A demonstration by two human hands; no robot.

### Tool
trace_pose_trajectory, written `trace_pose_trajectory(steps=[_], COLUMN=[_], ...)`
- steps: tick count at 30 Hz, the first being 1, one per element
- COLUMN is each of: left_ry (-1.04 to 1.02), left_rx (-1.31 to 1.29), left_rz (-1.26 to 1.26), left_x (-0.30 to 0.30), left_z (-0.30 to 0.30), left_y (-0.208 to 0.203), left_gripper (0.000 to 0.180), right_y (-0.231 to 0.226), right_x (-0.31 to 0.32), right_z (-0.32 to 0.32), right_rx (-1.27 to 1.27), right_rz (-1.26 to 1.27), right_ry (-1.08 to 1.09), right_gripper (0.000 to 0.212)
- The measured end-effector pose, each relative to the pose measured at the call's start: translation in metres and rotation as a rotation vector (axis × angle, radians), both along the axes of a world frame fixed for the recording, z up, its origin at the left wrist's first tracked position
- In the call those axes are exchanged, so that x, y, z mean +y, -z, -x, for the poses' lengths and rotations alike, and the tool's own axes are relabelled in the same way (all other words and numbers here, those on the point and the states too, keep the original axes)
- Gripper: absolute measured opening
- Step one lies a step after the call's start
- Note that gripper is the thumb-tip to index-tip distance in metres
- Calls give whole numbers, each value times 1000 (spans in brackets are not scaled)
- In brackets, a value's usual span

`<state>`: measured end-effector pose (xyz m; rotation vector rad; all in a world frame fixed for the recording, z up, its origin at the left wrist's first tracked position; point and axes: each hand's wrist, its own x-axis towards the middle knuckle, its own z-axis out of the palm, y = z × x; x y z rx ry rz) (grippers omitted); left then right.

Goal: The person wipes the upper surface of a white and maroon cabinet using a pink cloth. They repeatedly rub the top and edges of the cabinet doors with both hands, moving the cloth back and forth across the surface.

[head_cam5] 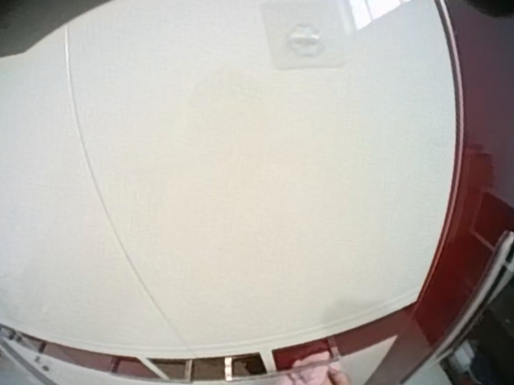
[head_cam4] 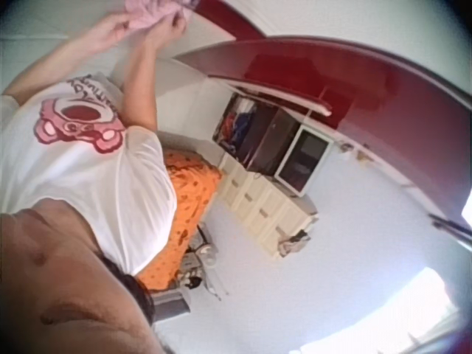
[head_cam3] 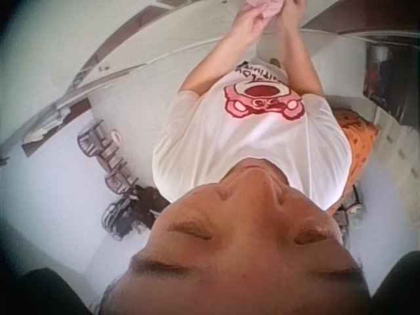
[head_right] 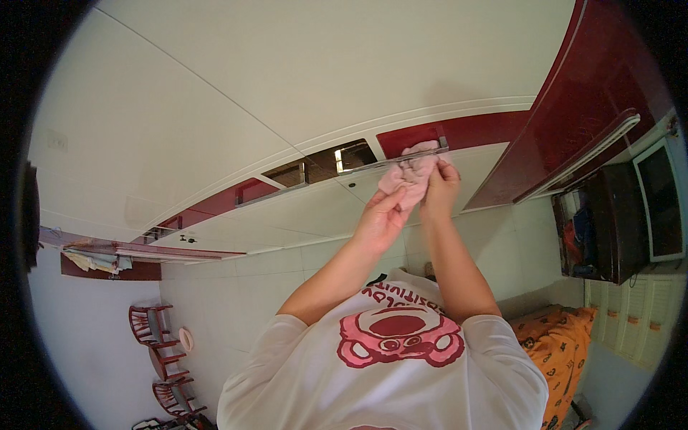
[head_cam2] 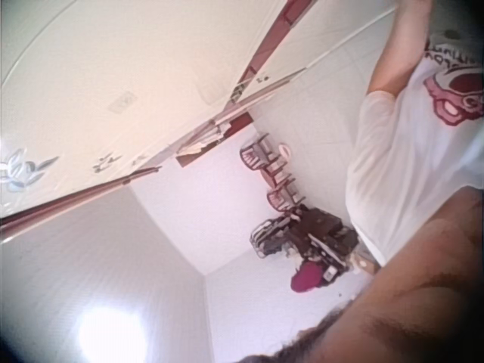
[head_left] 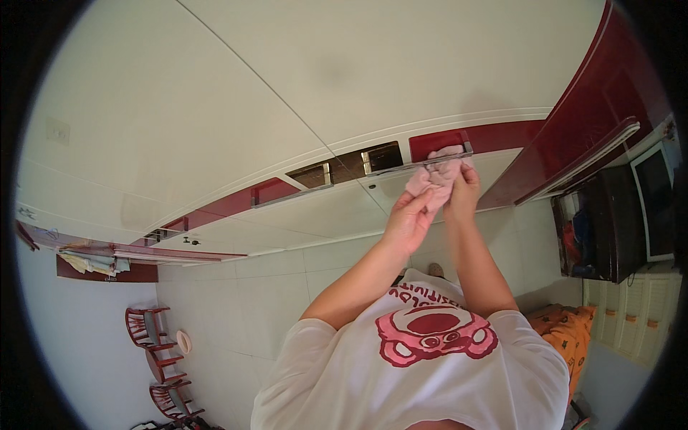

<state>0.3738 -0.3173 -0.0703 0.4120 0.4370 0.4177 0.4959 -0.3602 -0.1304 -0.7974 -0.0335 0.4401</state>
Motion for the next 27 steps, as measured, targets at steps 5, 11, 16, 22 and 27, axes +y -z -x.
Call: trace_pose_trajectory(steps=[5, 11, 16, 22, 27], left_ry=[-9, -149, -156, -113, -191], left_rx=[36, 108, 179, 120, 139], left_rz=[24, 54, 88, 33, 46], left_x=[-11, 9, 12, 1, 19], left_z=[-7, 24, 52, 75, 68], left_y=[-3, 11, 21, 1, -1], left_gripper=[33, 37, 42, 42, 38], right_y=[-11, 7, 3, -88, -94], right_x=[0, 25, 20, -7, 28], right_z=[7, 40, 59, 85, 70], right_rx=[49, -105, -407, -1337, -1547], right_rz=[28, 178, 450, 451, 690], right_ry=[125, -47, -311, 95, 197], right_gripper=[21, 14, 14, 33, 25])
